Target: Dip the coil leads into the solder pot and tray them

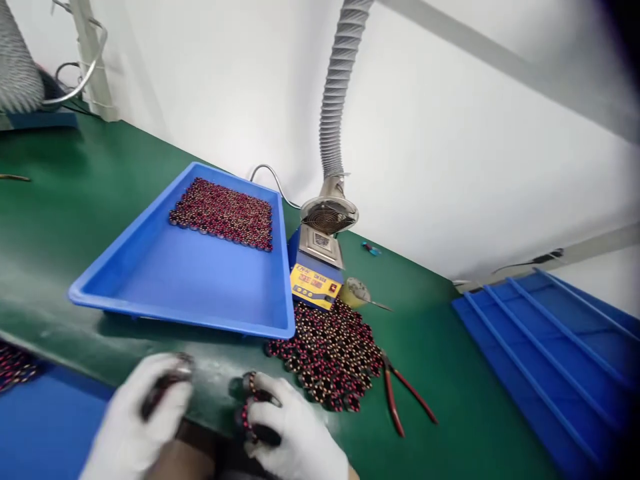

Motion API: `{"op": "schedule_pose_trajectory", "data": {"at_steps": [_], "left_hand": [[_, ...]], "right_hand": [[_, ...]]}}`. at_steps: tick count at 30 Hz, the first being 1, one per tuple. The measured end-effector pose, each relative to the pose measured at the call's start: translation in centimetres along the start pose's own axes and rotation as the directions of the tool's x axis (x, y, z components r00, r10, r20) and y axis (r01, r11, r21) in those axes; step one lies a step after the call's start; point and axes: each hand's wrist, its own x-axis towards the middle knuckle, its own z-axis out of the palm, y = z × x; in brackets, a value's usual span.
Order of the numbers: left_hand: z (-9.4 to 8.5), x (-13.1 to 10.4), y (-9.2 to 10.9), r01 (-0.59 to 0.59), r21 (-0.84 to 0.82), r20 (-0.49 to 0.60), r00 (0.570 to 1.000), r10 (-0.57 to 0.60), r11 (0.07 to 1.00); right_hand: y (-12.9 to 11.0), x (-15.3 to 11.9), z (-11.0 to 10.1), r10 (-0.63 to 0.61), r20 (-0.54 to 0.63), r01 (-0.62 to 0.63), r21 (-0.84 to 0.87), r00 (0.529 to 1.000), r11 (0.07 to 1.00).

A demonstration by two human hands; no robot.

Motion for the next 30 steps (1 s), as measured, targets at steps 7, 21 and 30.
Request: {"op": "schedule_pose_trajectory", "data": {"at_steps": [7,21,30], "left_hand": [[12.5,-2.2,1.8,-0.771,0.499,0.708,0.625,0.327,0.395],[19.5,-2.9,4.3,-0.846,0.443,0.778,0.527,0.342,0.297],[9.4,-3.2,4.5,-0.837,0.395,0.485,0.541,0.687,0.379]], "right_hand": [[6.7,-6.6,2.8,0.315,0.076,-0.295,-0.205,0.946,0.933],[10.4,-9.3,-2.1,0.440,0.002,-0.440,-0.026,0.898,0.898],[10.8,-10.0,-1.6,0.452,0.007,-0.451,-0.031,0.892,0.892]]}}
